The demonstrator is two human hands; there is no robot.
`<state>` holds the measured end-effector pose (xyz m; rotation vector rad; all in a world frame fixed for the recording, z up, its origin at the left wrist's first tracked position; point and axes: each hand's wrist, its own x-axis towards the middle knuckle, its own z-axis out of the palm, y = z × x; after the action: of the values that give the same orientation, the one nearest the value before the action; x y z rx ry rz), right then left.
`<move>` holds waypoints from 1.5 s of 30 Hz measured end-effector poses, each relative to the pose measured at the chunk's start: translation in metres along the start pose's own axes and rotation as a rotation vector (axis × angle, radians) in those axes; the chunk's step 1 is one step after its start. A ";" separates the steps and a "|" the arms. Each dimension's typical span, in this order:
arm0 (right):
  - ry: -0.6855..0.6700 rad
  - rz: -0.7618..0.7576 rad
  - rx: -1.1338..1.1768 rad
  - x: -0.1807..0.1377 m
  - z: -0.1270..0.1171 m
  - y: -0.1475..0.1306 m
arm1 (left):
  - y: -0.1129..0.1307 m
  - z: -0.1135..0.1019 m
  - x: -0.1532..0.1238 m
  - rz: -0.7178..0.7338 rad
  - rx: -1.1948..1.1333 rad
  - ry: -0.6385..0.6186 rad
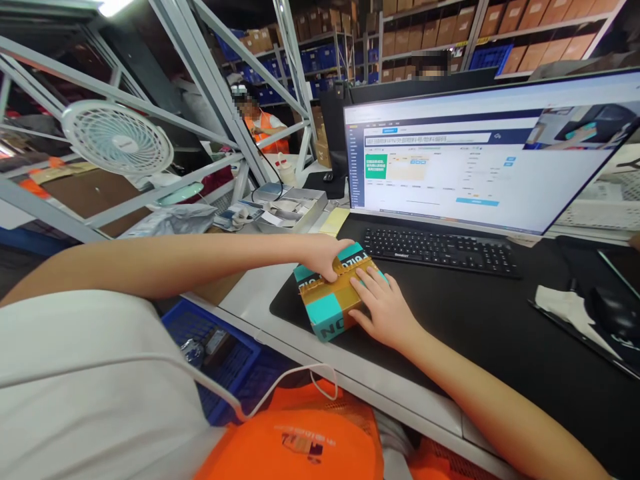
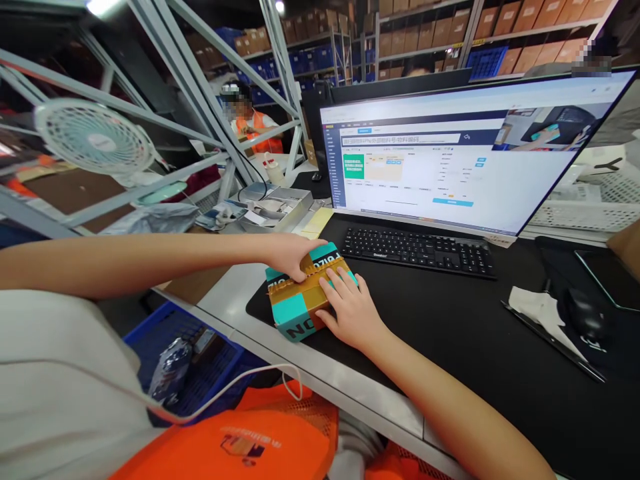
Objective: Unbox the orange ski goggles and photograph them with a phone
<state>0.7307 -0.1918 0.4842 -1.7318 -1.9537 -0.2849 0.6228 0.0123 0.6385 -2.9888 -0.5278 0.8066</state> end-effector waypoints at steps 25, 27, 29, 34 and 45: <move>0.064 -0.124 0.145 0.008 -0.027 0.023 | -0.012 0.049 -0.030 0.016 -0.256 0.235; 0.142 -0.074 0.133 0.000 -0.053 0.041 | -0.013 0.074 -0.038 -0.030 -0.410 0.359; 0.177 0.100 0.056 -0.023 -0.081 0.071 | -0.013 0.096 -0.042 -0.100 -0.559 0.474; -0.006 0.576 -0.294 -0.148 -0.126 0.175 | -0.016 0.113 -0.040 -0.183 -0.684 0.583; -0.268 1.153 -0.582 -0.230 -0.124 0.190 | -0.009 0.143 -0.033 -0.102 -0.765 0.949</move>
<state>0.9567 -0.4182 0.4408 -3.0596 -0.7263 -0.1935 0.5235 -0.0016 0.5309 -3.3479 -1.0394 -1.0348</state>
